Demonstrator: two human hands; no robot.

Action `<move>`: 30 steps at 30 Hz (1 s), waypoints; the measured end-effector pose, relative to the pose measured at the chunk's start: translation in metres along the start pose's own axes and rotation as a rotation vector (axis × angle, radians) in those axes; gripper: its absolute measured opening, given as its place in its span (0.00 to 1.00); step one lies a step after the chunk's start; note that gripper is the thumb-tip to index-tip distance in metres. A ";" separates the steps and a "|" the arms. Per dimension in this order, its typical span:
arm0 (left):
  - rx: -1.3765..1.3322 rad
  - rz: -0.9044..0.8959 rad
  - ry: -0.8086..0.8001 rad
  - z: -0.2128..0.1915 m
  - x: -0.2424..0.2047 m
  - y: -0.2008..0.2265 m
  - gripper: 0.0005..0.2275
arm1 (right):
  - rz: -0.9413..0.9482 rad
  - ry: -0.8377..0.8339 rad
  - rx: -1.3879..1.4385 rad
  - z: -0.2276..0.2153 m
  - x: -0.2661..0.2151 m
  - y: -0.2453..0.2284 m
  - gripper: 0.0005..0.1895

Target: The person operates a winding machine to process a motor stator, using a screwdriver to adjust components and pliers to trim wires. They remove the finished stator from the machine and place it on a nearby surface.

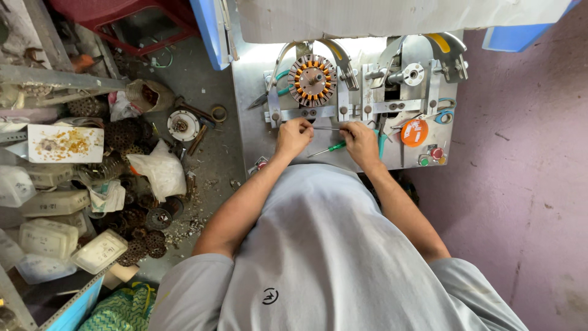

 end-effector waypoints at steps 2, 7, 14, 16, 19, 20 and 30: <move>0.142 0.162 0.082 -0.006 -0.013 0.007 0.06 | -0.065 -0.047 -0.092 -0.001 0.006 -0.001 0.05; 0.166 0.244 0.170 -0.018 -0.038 0.013 0.09 | -0.081 -0.031 -0.324 -0.025 0.025 -0.062 0.10; 0.090 0.248 0.301 -0.032 -0.089 0.039 0.10 | -0.410 0.119 -0.088 -0.048 0.101 -0.149 0.18; 0.086 0.250 0.326 -0.031 -0.105 0.043 0.10 | -0.500 0.049 -0.151 -0.037 0.118 -0.151 0.14; 0.052 0.266 0.370 -0.031 -0.132 0.044 0.11 | -0.443 -0.095 -0.292 -0.026 0.132 -0.143 0.13; 0.015 0.277 0.386 -0.033 -0.142 0.043 0.11 | -0.464 -0.095 -0.294 -0.029 0.131 -0.145 0.11; -0.132 0.479 0.469 -0.060 -0.145 0.070 0.25 | -0.493 -0.023 -0.104 -0.099 0.111 -0.179 0.08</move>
Point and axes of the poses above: each hand's wrist, its own x-axis towards the middle knuckle, its own z-axis out of the palm, y = z × x, the point moved 6 cm from there along x, towards the middle knuckle, and after that the axes turned 1 degree about x, right-handed, at the moved point
